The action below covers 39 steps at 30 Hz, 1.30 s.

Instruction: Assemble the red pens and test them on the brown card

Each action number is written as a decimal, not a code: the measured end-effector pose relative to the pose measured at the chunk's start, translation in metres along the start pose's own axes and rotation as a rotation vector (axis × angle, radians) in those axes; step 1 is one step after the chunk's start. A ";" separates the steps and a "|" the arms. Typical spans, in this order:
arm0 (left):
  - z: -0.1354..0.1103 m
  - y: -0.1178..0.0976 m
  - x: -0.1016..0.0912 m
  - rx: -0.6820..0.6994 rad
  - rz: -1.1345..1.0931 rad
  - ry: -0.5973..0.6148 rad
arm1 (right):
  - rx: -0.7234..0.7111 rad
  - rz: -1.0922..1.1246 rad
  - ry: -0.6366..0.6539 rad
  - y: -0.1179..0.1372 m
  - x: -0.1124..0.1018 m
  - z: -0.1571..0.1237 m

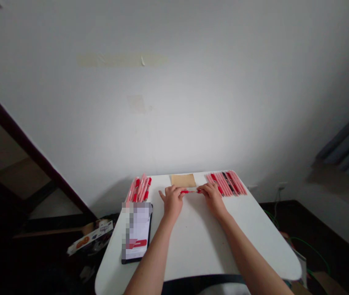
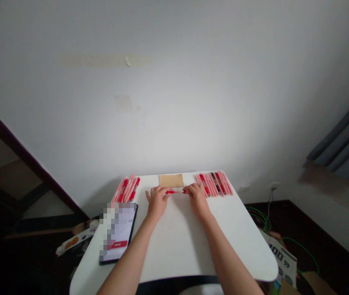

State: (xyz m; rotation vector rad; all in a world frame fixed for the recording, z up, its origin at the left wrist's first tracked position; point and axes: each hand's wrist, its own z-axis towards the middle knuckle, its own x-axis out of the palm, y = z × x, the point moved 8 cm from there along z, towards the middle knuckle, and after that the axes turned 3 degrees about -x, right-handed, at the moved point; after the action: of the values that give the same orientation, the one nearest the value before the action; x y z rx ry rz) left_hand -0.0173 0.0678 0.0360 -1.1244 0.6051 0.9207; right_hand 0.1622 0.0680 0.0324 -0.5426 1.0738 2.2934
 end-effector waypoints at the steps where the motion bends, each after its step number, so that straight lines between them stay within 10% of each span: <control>1: 0.000 0.000 0.001 0.003 0.004 0.007 | 0.004 0.004 -0.001 0.000 0.000 0.000; 39: -0.002 -0.005 0.000 0.000 0.005 0.033 | 0.057 -0.188 0.074 -0.003 0.009 -0.004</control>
State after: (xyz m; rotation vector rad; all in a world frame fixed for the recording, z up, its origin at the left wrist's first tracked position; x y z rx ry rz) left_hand -0.0124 0.0650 0.0375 -1.1409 0.6347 0.9078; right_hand 0.1575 0.0692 0.0237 -0.6808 1.0723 2.0878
